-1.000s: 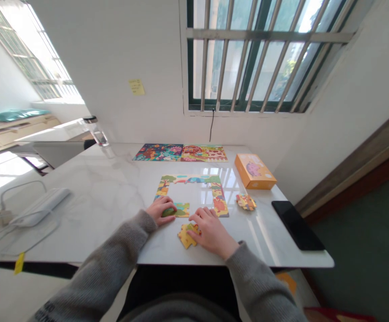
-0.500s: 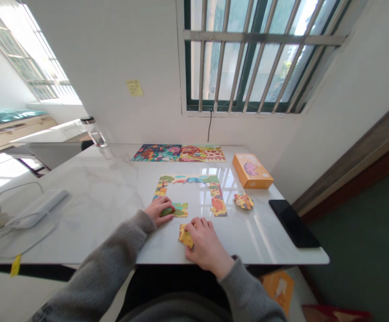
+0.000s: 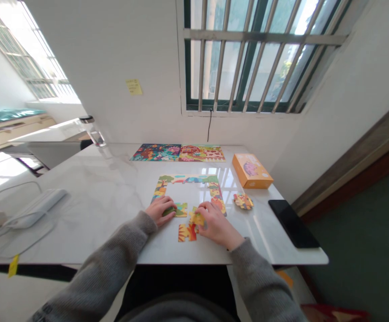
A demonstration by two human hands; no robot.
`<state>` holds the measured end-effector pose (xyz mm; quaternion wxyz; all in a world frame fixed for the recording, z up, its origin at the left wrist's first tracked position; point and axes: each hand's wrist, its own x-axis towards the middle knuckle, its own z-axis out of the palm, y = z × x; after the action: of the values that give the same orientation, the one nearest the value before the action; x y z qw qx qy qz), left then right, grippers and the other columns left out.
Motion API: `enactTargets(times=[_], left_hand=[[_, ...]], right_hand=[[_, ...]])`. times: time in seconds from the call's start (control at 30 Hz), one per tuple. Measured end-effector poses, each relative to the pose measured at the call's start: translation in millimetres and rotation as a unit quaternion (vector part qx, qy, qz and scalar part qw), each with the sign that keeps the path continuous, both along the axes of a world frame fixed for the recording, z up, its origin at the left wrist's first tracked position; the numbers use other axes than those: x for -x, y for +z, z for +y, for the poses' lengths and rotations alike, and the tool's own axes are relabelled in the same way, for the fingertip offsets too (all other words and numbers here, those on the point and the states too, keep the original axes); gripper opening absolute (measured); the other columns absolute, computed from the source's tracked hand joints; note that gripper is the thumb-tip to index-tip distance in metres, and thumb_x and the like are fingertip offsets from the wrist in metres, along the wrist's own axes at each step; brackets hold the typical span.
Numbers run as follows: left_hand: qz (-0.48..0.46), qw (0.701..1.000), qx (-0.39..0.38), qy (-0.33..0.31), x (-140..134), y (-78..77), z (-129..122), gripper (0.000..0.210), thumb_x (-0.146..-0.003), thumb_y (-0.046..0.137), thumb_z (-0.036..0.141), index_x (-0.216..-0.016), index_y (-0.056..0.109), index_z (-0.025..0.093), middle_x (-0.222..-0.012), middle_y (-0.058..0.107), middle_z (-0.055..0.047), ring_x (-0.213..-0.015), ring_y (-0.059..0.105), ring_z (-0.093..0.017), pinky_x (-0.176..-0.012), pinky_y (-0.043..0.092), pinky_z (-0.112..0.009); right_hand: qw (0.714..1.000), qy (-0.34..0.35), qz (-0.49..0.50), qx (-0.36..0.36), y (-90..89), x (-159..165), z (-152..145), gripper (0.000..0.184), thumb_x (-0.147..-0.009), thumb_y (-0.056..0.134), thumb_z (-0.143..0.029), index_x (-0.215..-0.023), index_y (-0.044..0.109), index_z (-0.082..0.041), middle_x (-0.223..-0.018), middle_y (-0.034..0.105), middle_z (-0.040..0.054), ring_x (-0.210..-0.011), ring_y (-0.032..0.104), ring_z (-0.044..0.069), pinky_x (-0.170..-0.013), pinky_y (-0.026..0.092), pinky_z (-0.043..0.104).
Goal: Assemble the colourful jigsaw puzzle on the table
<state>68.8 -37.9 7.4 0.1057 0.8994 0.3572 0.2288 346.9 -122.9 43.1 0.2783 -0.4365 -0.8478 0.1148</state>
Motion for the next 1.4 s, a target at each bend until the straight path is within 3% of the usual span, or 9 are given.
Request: enactTargets(times=[0.17, 0.27, 0.5, 0.97, 1.17, 1.27, 1.4], left_hand=[[0.002, 1.000, 0.016, -0.027, -23, 10.7, -4, 0.021, -0.086, 0.067, 0.030, -0.107, 0.065, 0.023, -0.110, 0.064, -0.006, -0.103, 0.054, -0.025, -0.095, 0.046, -0.041], [-0.019, 0.999, 0.031, -0.006, -33, 9.0, -5, 0.035, -0.085, 0.068, 0.030, -0.117, 0.059, 0.020, -0.113, 0.063, -0.008, -0.108, 0.054, -0.027, -0.096, 0.046, -0.042], [0.004, 0.999, 0.047, 0.008, -34, 7.1, -11, 0.029, -0.082, 0.067, 0.028, -0.109, 0.062, 0.024, -0.119, 0.064, -0.005, -0.112, 0.054, -0.026, -0.098, 0.041, -0.043], [-0.005, 0.999, 0.038, 0.006, -35, 3.1, -8, 0.020, -0.083, 0.070, 0.031, -0.101, 0.069, 0.025, -0.117, 0.065, -0.004, -0.111, 0.055, -0.025, -0.098, 0.041, -0.042], [-0.001, 0.999, 0.043, 0.007, -35, 2.7, -7, 0.020, -0.082, 0.071, 0.030, -0.101, 0.069, 0.025, -0.118, 0.065, -0.004, -0.110, 0.055, -0.025, -0.098, 0.042, -0.043], [0.001, 0.999, 0.046, 0.007, -34, 2.4, -6, 0.020, -0.082, 0.071, 0.030, -0.101, 0.069, 0.025, -0.119, 0.065, -0.004, -0.111, 0.055, -0.026, -0.099, 0.041, -0.044], [0.009, 0.999, 0.047, 0.004, -34, 2.8, -7, 0.021, -0.083, 0.070, 0.029, -0.103, 0.068, 0.025, -0.121, 0.064, -0.004, -0.112, 0.054, -0.026, -0.099, 0.040, -0.044]], right_hand=[[0.998, 0.032, -0.046, -0.013, -0.3, 0, 33, 0.047, -0.074, 0.067, -0.008, -0.118, 0.063, -0.022, -0.116, 0.059, 0.0092, -0.111, 0.055, 0.026, -0.101, 0.048, 0.045], [0.998, 0.047, -0.038, -0.007, -3.3, 5, 42, 0.048, -0.074, 0.067, -0.005, -0.118, 0.065, -0.023, -0.112, 0.060, 0.0081, -0.109, 0.055, 0.025, -0.098, 0.049, 0.042], [0.999, 0.047, -0.024, -0.015, -14.1, 9, 40, 0.042, -0.074, 0.067, -0.003, -0.109, 0.071, -0.024, -0.108, 0.061, 0.0071, -0.106, 0.054, 0.024, -0.097, 0.048, 0.042], [0.998, 0.054, -0.021, -0.006, -14.0, 8, 37, 0.044, -0.078, 0.059, 0.000, -0.110, 0.071, -0.028, -0.110, 0.063, 0.0062, -0.109, 0.056, 0.023, -0.099, 0.047, 0.043], [0.997, -0.031, 0.026, -0.064, -15.7, 5, 26, 0.028, -0.091, 0.052, -0.010, -0.111, 0.068, -0.022, -0.098, 0.070, 0.0072, -0.100, 0.059, 0.024, -0.097, 0.045, 0.046], [0.998, -0.018, 0.026, -0.055, -17.0, 6, 13, 0.020, -0.094, 0.057, -0.017, -0.110, 0.068, -0.022, -0.096, 0.070, 0.0059, -0.098, 0.059, 0.023, -0.097, 0.045, 0.044], [0.999, -0.009, -0.030, -0.029, -19.1, 11, -6, 0.035, -0.085, 0.076, -0.034, -0.118, 0.067, -0.024, -0.107, 0.065, 0.0080, -0.105, 0.056, 0.027, -0.095, 0.046, 0.044]])
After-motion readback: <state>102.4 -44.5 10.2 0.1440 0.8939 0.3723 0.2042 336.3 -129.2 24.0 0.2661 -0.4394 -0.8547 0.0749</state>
